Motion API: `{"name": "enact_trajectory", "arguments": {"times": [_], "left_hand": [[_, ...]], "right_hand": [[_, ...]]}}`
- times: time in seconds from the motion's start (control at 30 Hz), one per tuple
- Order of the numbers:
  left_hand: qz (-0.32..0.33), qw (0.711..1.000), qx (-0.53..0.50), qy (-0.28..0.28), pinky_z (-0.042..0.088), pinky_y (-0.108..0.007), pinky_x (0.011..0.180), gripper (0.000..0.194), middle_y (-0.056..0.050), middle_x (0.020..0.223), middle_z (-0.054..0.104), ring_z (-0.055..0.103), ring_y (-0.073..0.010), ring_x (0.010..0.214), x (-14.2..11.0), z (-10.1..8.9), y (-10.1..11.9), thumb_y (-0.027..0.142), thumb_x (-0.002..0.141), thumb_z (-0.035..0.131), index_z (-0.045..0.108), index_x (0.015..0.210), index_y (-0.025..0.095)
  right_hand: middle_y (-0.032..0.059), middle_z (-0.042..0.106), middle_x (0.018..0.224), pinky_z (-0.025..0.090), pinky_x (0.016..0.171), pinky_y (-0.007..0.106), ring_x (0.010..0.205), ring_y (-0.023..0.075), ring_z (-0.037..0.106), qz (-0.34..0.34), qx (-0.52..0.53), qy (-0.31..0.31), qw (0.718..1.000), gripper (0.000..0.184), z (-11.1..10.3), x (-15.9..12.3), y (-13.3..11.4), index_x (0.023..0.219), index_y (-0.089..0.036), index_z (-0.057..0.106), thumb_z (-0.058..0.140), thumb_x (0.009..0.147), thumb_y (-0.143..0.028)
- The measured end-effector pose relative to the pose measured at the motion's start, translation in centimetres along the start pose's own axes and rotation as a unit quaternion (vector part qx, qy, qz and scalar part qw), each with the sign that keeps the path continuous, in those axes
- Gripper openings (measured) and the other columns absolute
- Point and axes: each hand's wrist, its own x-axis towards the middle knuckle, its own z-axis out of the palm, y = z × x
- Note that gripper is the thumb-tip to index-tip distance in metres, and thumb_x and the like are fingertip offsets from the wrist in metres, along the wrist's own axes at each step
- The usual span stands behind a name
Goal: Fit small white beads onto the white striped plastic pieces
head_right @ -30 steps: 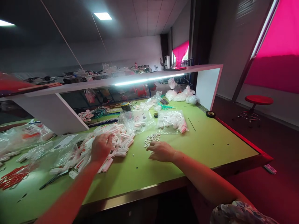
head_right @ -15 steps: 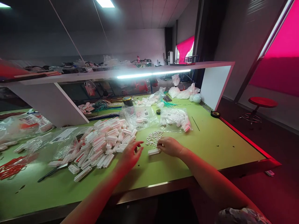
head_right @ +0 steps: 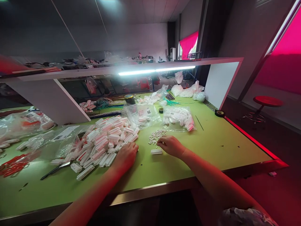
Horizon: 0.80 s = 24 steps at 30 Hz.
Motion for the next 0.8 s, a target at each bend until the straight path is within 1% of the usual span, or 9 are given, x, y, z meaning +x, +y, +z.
{"name": "enact_trajectory", "arguments": {"times": [0.13, 0.2, 0.27, 0.3, 0.43, 0.6, 0.7, 0.77, 0.8], "left_hand": [[-0.022, 1.0, -0.01, -0.017, 0.048, -0.04, 0.087, 0.031, -0.015, 0.097, 0.069, 0.063, -0.0291, 0.097, 0.3, 0.2, -0.3, 0.008, 0.095, 0.039, 0.069, 0.094, 0.017], [-0.035, 0.999, -0.04, -0.009, 0.048, -0.04, 0.089, 0.03, -0.015, 0.103, 0.069, 0.063, -0.029, 0.099, 0.3, 0.4, -0.8, 0.011, 0.097, 0.04, 0.069, 0.102, 0.016], [-0.028, 0.997, -0.076, 0.0, 0.048, -0.041, 0.093, 0.031, -0.014, 0.11, 0.069, 0.063, -0.0285, 0.104, 0.2, 0.5, -1.4, 0.012, 0.097, 0.041, 0.068, 0.111, 0.015], [-0.016, 0.996, -0.093, -0.002, 0.048, -0.04, 0.094, 0.031, -0.014, 0.111, 0.069, 0.063, -0.0279, 0.105, 0.1, 0.5, -1.8, 0.012, 0.097, 0.042, 0.068, 0.112, 0.016], [0.032, 0.991, -0.127, -0.031, 0.048, -0.038, 0.092, 0.027, -0.011, 0.102, 0.07, 0.064, -0.0259, 0.1, 0.2, 0.3, -2.4, 0.017, 0.097, 0.045, 0.072, 0.1, 0.019], [0.04, 0.993, -0.096, -0.051, 0.049, -0.038, 0.087, 0.025, -0.011, 0.095, 0.069, 0.063, -0.0261, 0.094, 0.4, 0.1, -2.3, 0.016, 0.096, 0.046, 0.07, 0.088, 0.019], [0.027, 0.994, -0.101, -0.028, 0.048, -0.04, 0.088, 0.021, -0.011, 0.092, 0.068, 0.063, -0.0267, 0.094, 0.3, 0.4, -2.1, 0.016, 0.093, 0.048, 0.066, 0.083, 0.019], [-0.003, 0.987, -0.161, 0.006, 0.048, -0.04, 0.088, 0.016, -0.01, 0.091, 0.068, 0.063, -0.0263, 0.093, 0.2, 0.5, -1.7, 0.019, 0.091, 0.05, 0.064, 0.083, 0.02], [-0.023, 0.976, -0.214, 0.019, 0.049, -0.039, 0.086, 0.014, -0.009, 0.09, 0.068, 0.063, -0.0254, 0.091, 0.2, 0.4, -1.2, 0.022, 0.091, 0.051, 0.064, 0.084, 0.02]], "right_hand": [[0.0037, 0.072, 0.082, 0.045, 0.069, 0.024, 0.073, 0.0147, 0.063, 0.003, 0.01, 0.024, 1.0, 0.013, -0.3, 0.1, -0.2, 0.085, -0.018, 0.073, 0.064, 0.094, -0.016], [0.0036, 0.071, 0.082, 0.045, 0.069, 0.024, 0.073, 0.0147, 0.062, 0.002, 0.009, 0.027, 1.0, 0.012, -0.3, 0.0, -0.2, 0.085, -0.018, 0.073, 0.065, 0.094, -0.016], [0.0033, 0.071, 0.081, 0.045, 0.07, 0.025, 0.073, 0.0148, 0.062, 0.001, 0.005, 0.033, 0.999, 0.011, -0.3, 0.0, -0.2, 0.085, -0.018, 0.073, 0.066, 0.094, -0.017], [0.0032, 0.07, 0.081, 0.045, 0.07, 0.025, 0.073, 0.0148, 0.062, 0.001, 0.003, 0.035, 0.999, 0.011, -0.3, 0.0, -0.2, 0.085, -0.018, 0.073, 0.066, 0.094, -0.017], [0.0036, 0.07, 0.08, 0.045, 0.07, 0.025, 0.075, 0.0154, 0.062, -0.005, 0.0, 0.032, 0.999, 0.013, -0.1, 0.0, -0.2, 0.084, -0.018, 0.073, 0.065, 0.095, -0.018], [0.0041, 0.07, 0.081, 0.045, 0.071, 0.026, 0.076, 0.0161, 0.063, -0.002, -0.002, 0.023, 1.0, 0.014, -0.1, 0.0, -0.2, 0.085, -0.018, 0.073, 0.064, 0.096, -0.019], [0.0041, 0.07, 0.081, 0.046, 0.071, 0.026, 0.076, 0.0162, 0.063, -0.002, 0.0, 0.026, 1.0, 0.015, -0.1, 0.0, -0.2, 0.086, -0.019, 0.073, 0.063, 0.097, -0.021], [0.0043, 0.07, 0.081, 0.047, 0.072, 0.027, 0.077, 0.0164, 0.063, -0.008, 0.009, 0.035, 0.999, 0.017, -0.1, 0.0, -0.4, 0.086, -0.019, 0.073, 0.062, 0.098, -0.023], [0.0043, 0.07, 0.082, 0.047, 0.073, 0.027, 0.078, 0.0164, 0.063, -0.013, 0.017, 0.043, 0.999, 0.018, 0.0, 0.0, -0.5, 0.086, -0.02, 0.074, 0.061, 0.098, -0.024]]}}
